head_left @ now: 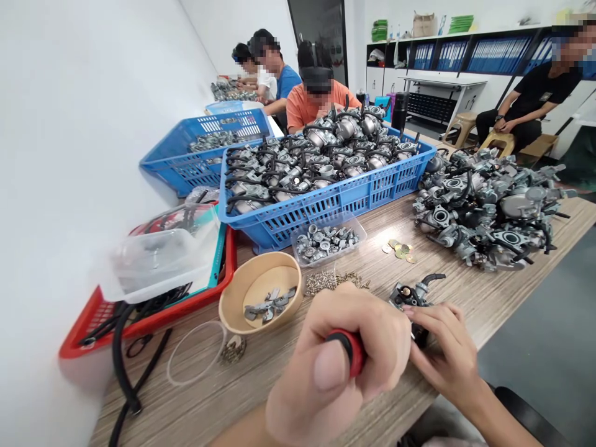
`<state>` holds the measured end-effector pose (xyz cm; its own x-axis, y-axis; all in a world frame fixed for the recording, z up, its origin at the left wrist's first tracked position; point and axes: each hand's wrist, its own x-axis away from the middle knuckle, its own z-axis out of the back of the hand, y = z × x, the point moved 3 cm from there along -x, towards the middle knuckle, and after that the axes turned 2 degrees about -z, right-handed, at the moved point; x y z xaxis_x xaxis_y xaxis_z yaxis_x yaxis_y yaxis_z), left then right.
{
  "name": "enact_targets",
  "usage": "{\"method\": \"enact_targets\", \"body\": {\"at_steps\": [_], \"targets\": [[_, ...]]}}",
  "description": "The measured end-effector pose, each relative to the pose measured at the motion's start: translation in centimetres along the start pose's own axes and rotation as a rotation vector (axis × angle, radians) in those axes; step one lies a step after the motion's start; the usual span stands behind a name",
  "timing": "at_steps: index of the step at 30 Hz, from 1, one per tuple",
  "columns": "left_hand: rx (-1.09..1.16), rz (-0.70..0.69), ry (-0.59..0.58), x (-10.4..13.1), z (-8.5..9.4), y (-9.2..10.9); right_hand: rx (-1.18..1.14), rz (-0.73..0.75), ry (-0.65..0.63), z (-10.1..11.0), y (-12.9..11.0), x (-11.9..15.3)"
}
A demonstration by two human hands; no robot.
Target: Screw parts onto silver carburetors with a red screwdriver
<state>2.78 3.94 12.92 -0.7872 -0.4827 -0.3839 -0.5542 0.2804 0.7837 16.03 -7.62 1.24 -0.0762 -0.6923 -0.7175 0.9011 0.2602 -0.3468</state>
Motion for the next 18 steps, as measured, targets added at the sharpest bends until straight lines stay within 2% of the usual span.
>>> {"method": "enact_targets", "body": {"at_steps": [6,18], "targets": [[-0.005,0.014,-0.038,0.31,0.11,0.00,-0.018,-0.002,-0.009,0.12,0.11,-0.17],[0.014,0.076,0.019,-0.03,-0.03,-0.09,-0.018,-0.017,-0.006,0.08,0.24,-0.03]]}}
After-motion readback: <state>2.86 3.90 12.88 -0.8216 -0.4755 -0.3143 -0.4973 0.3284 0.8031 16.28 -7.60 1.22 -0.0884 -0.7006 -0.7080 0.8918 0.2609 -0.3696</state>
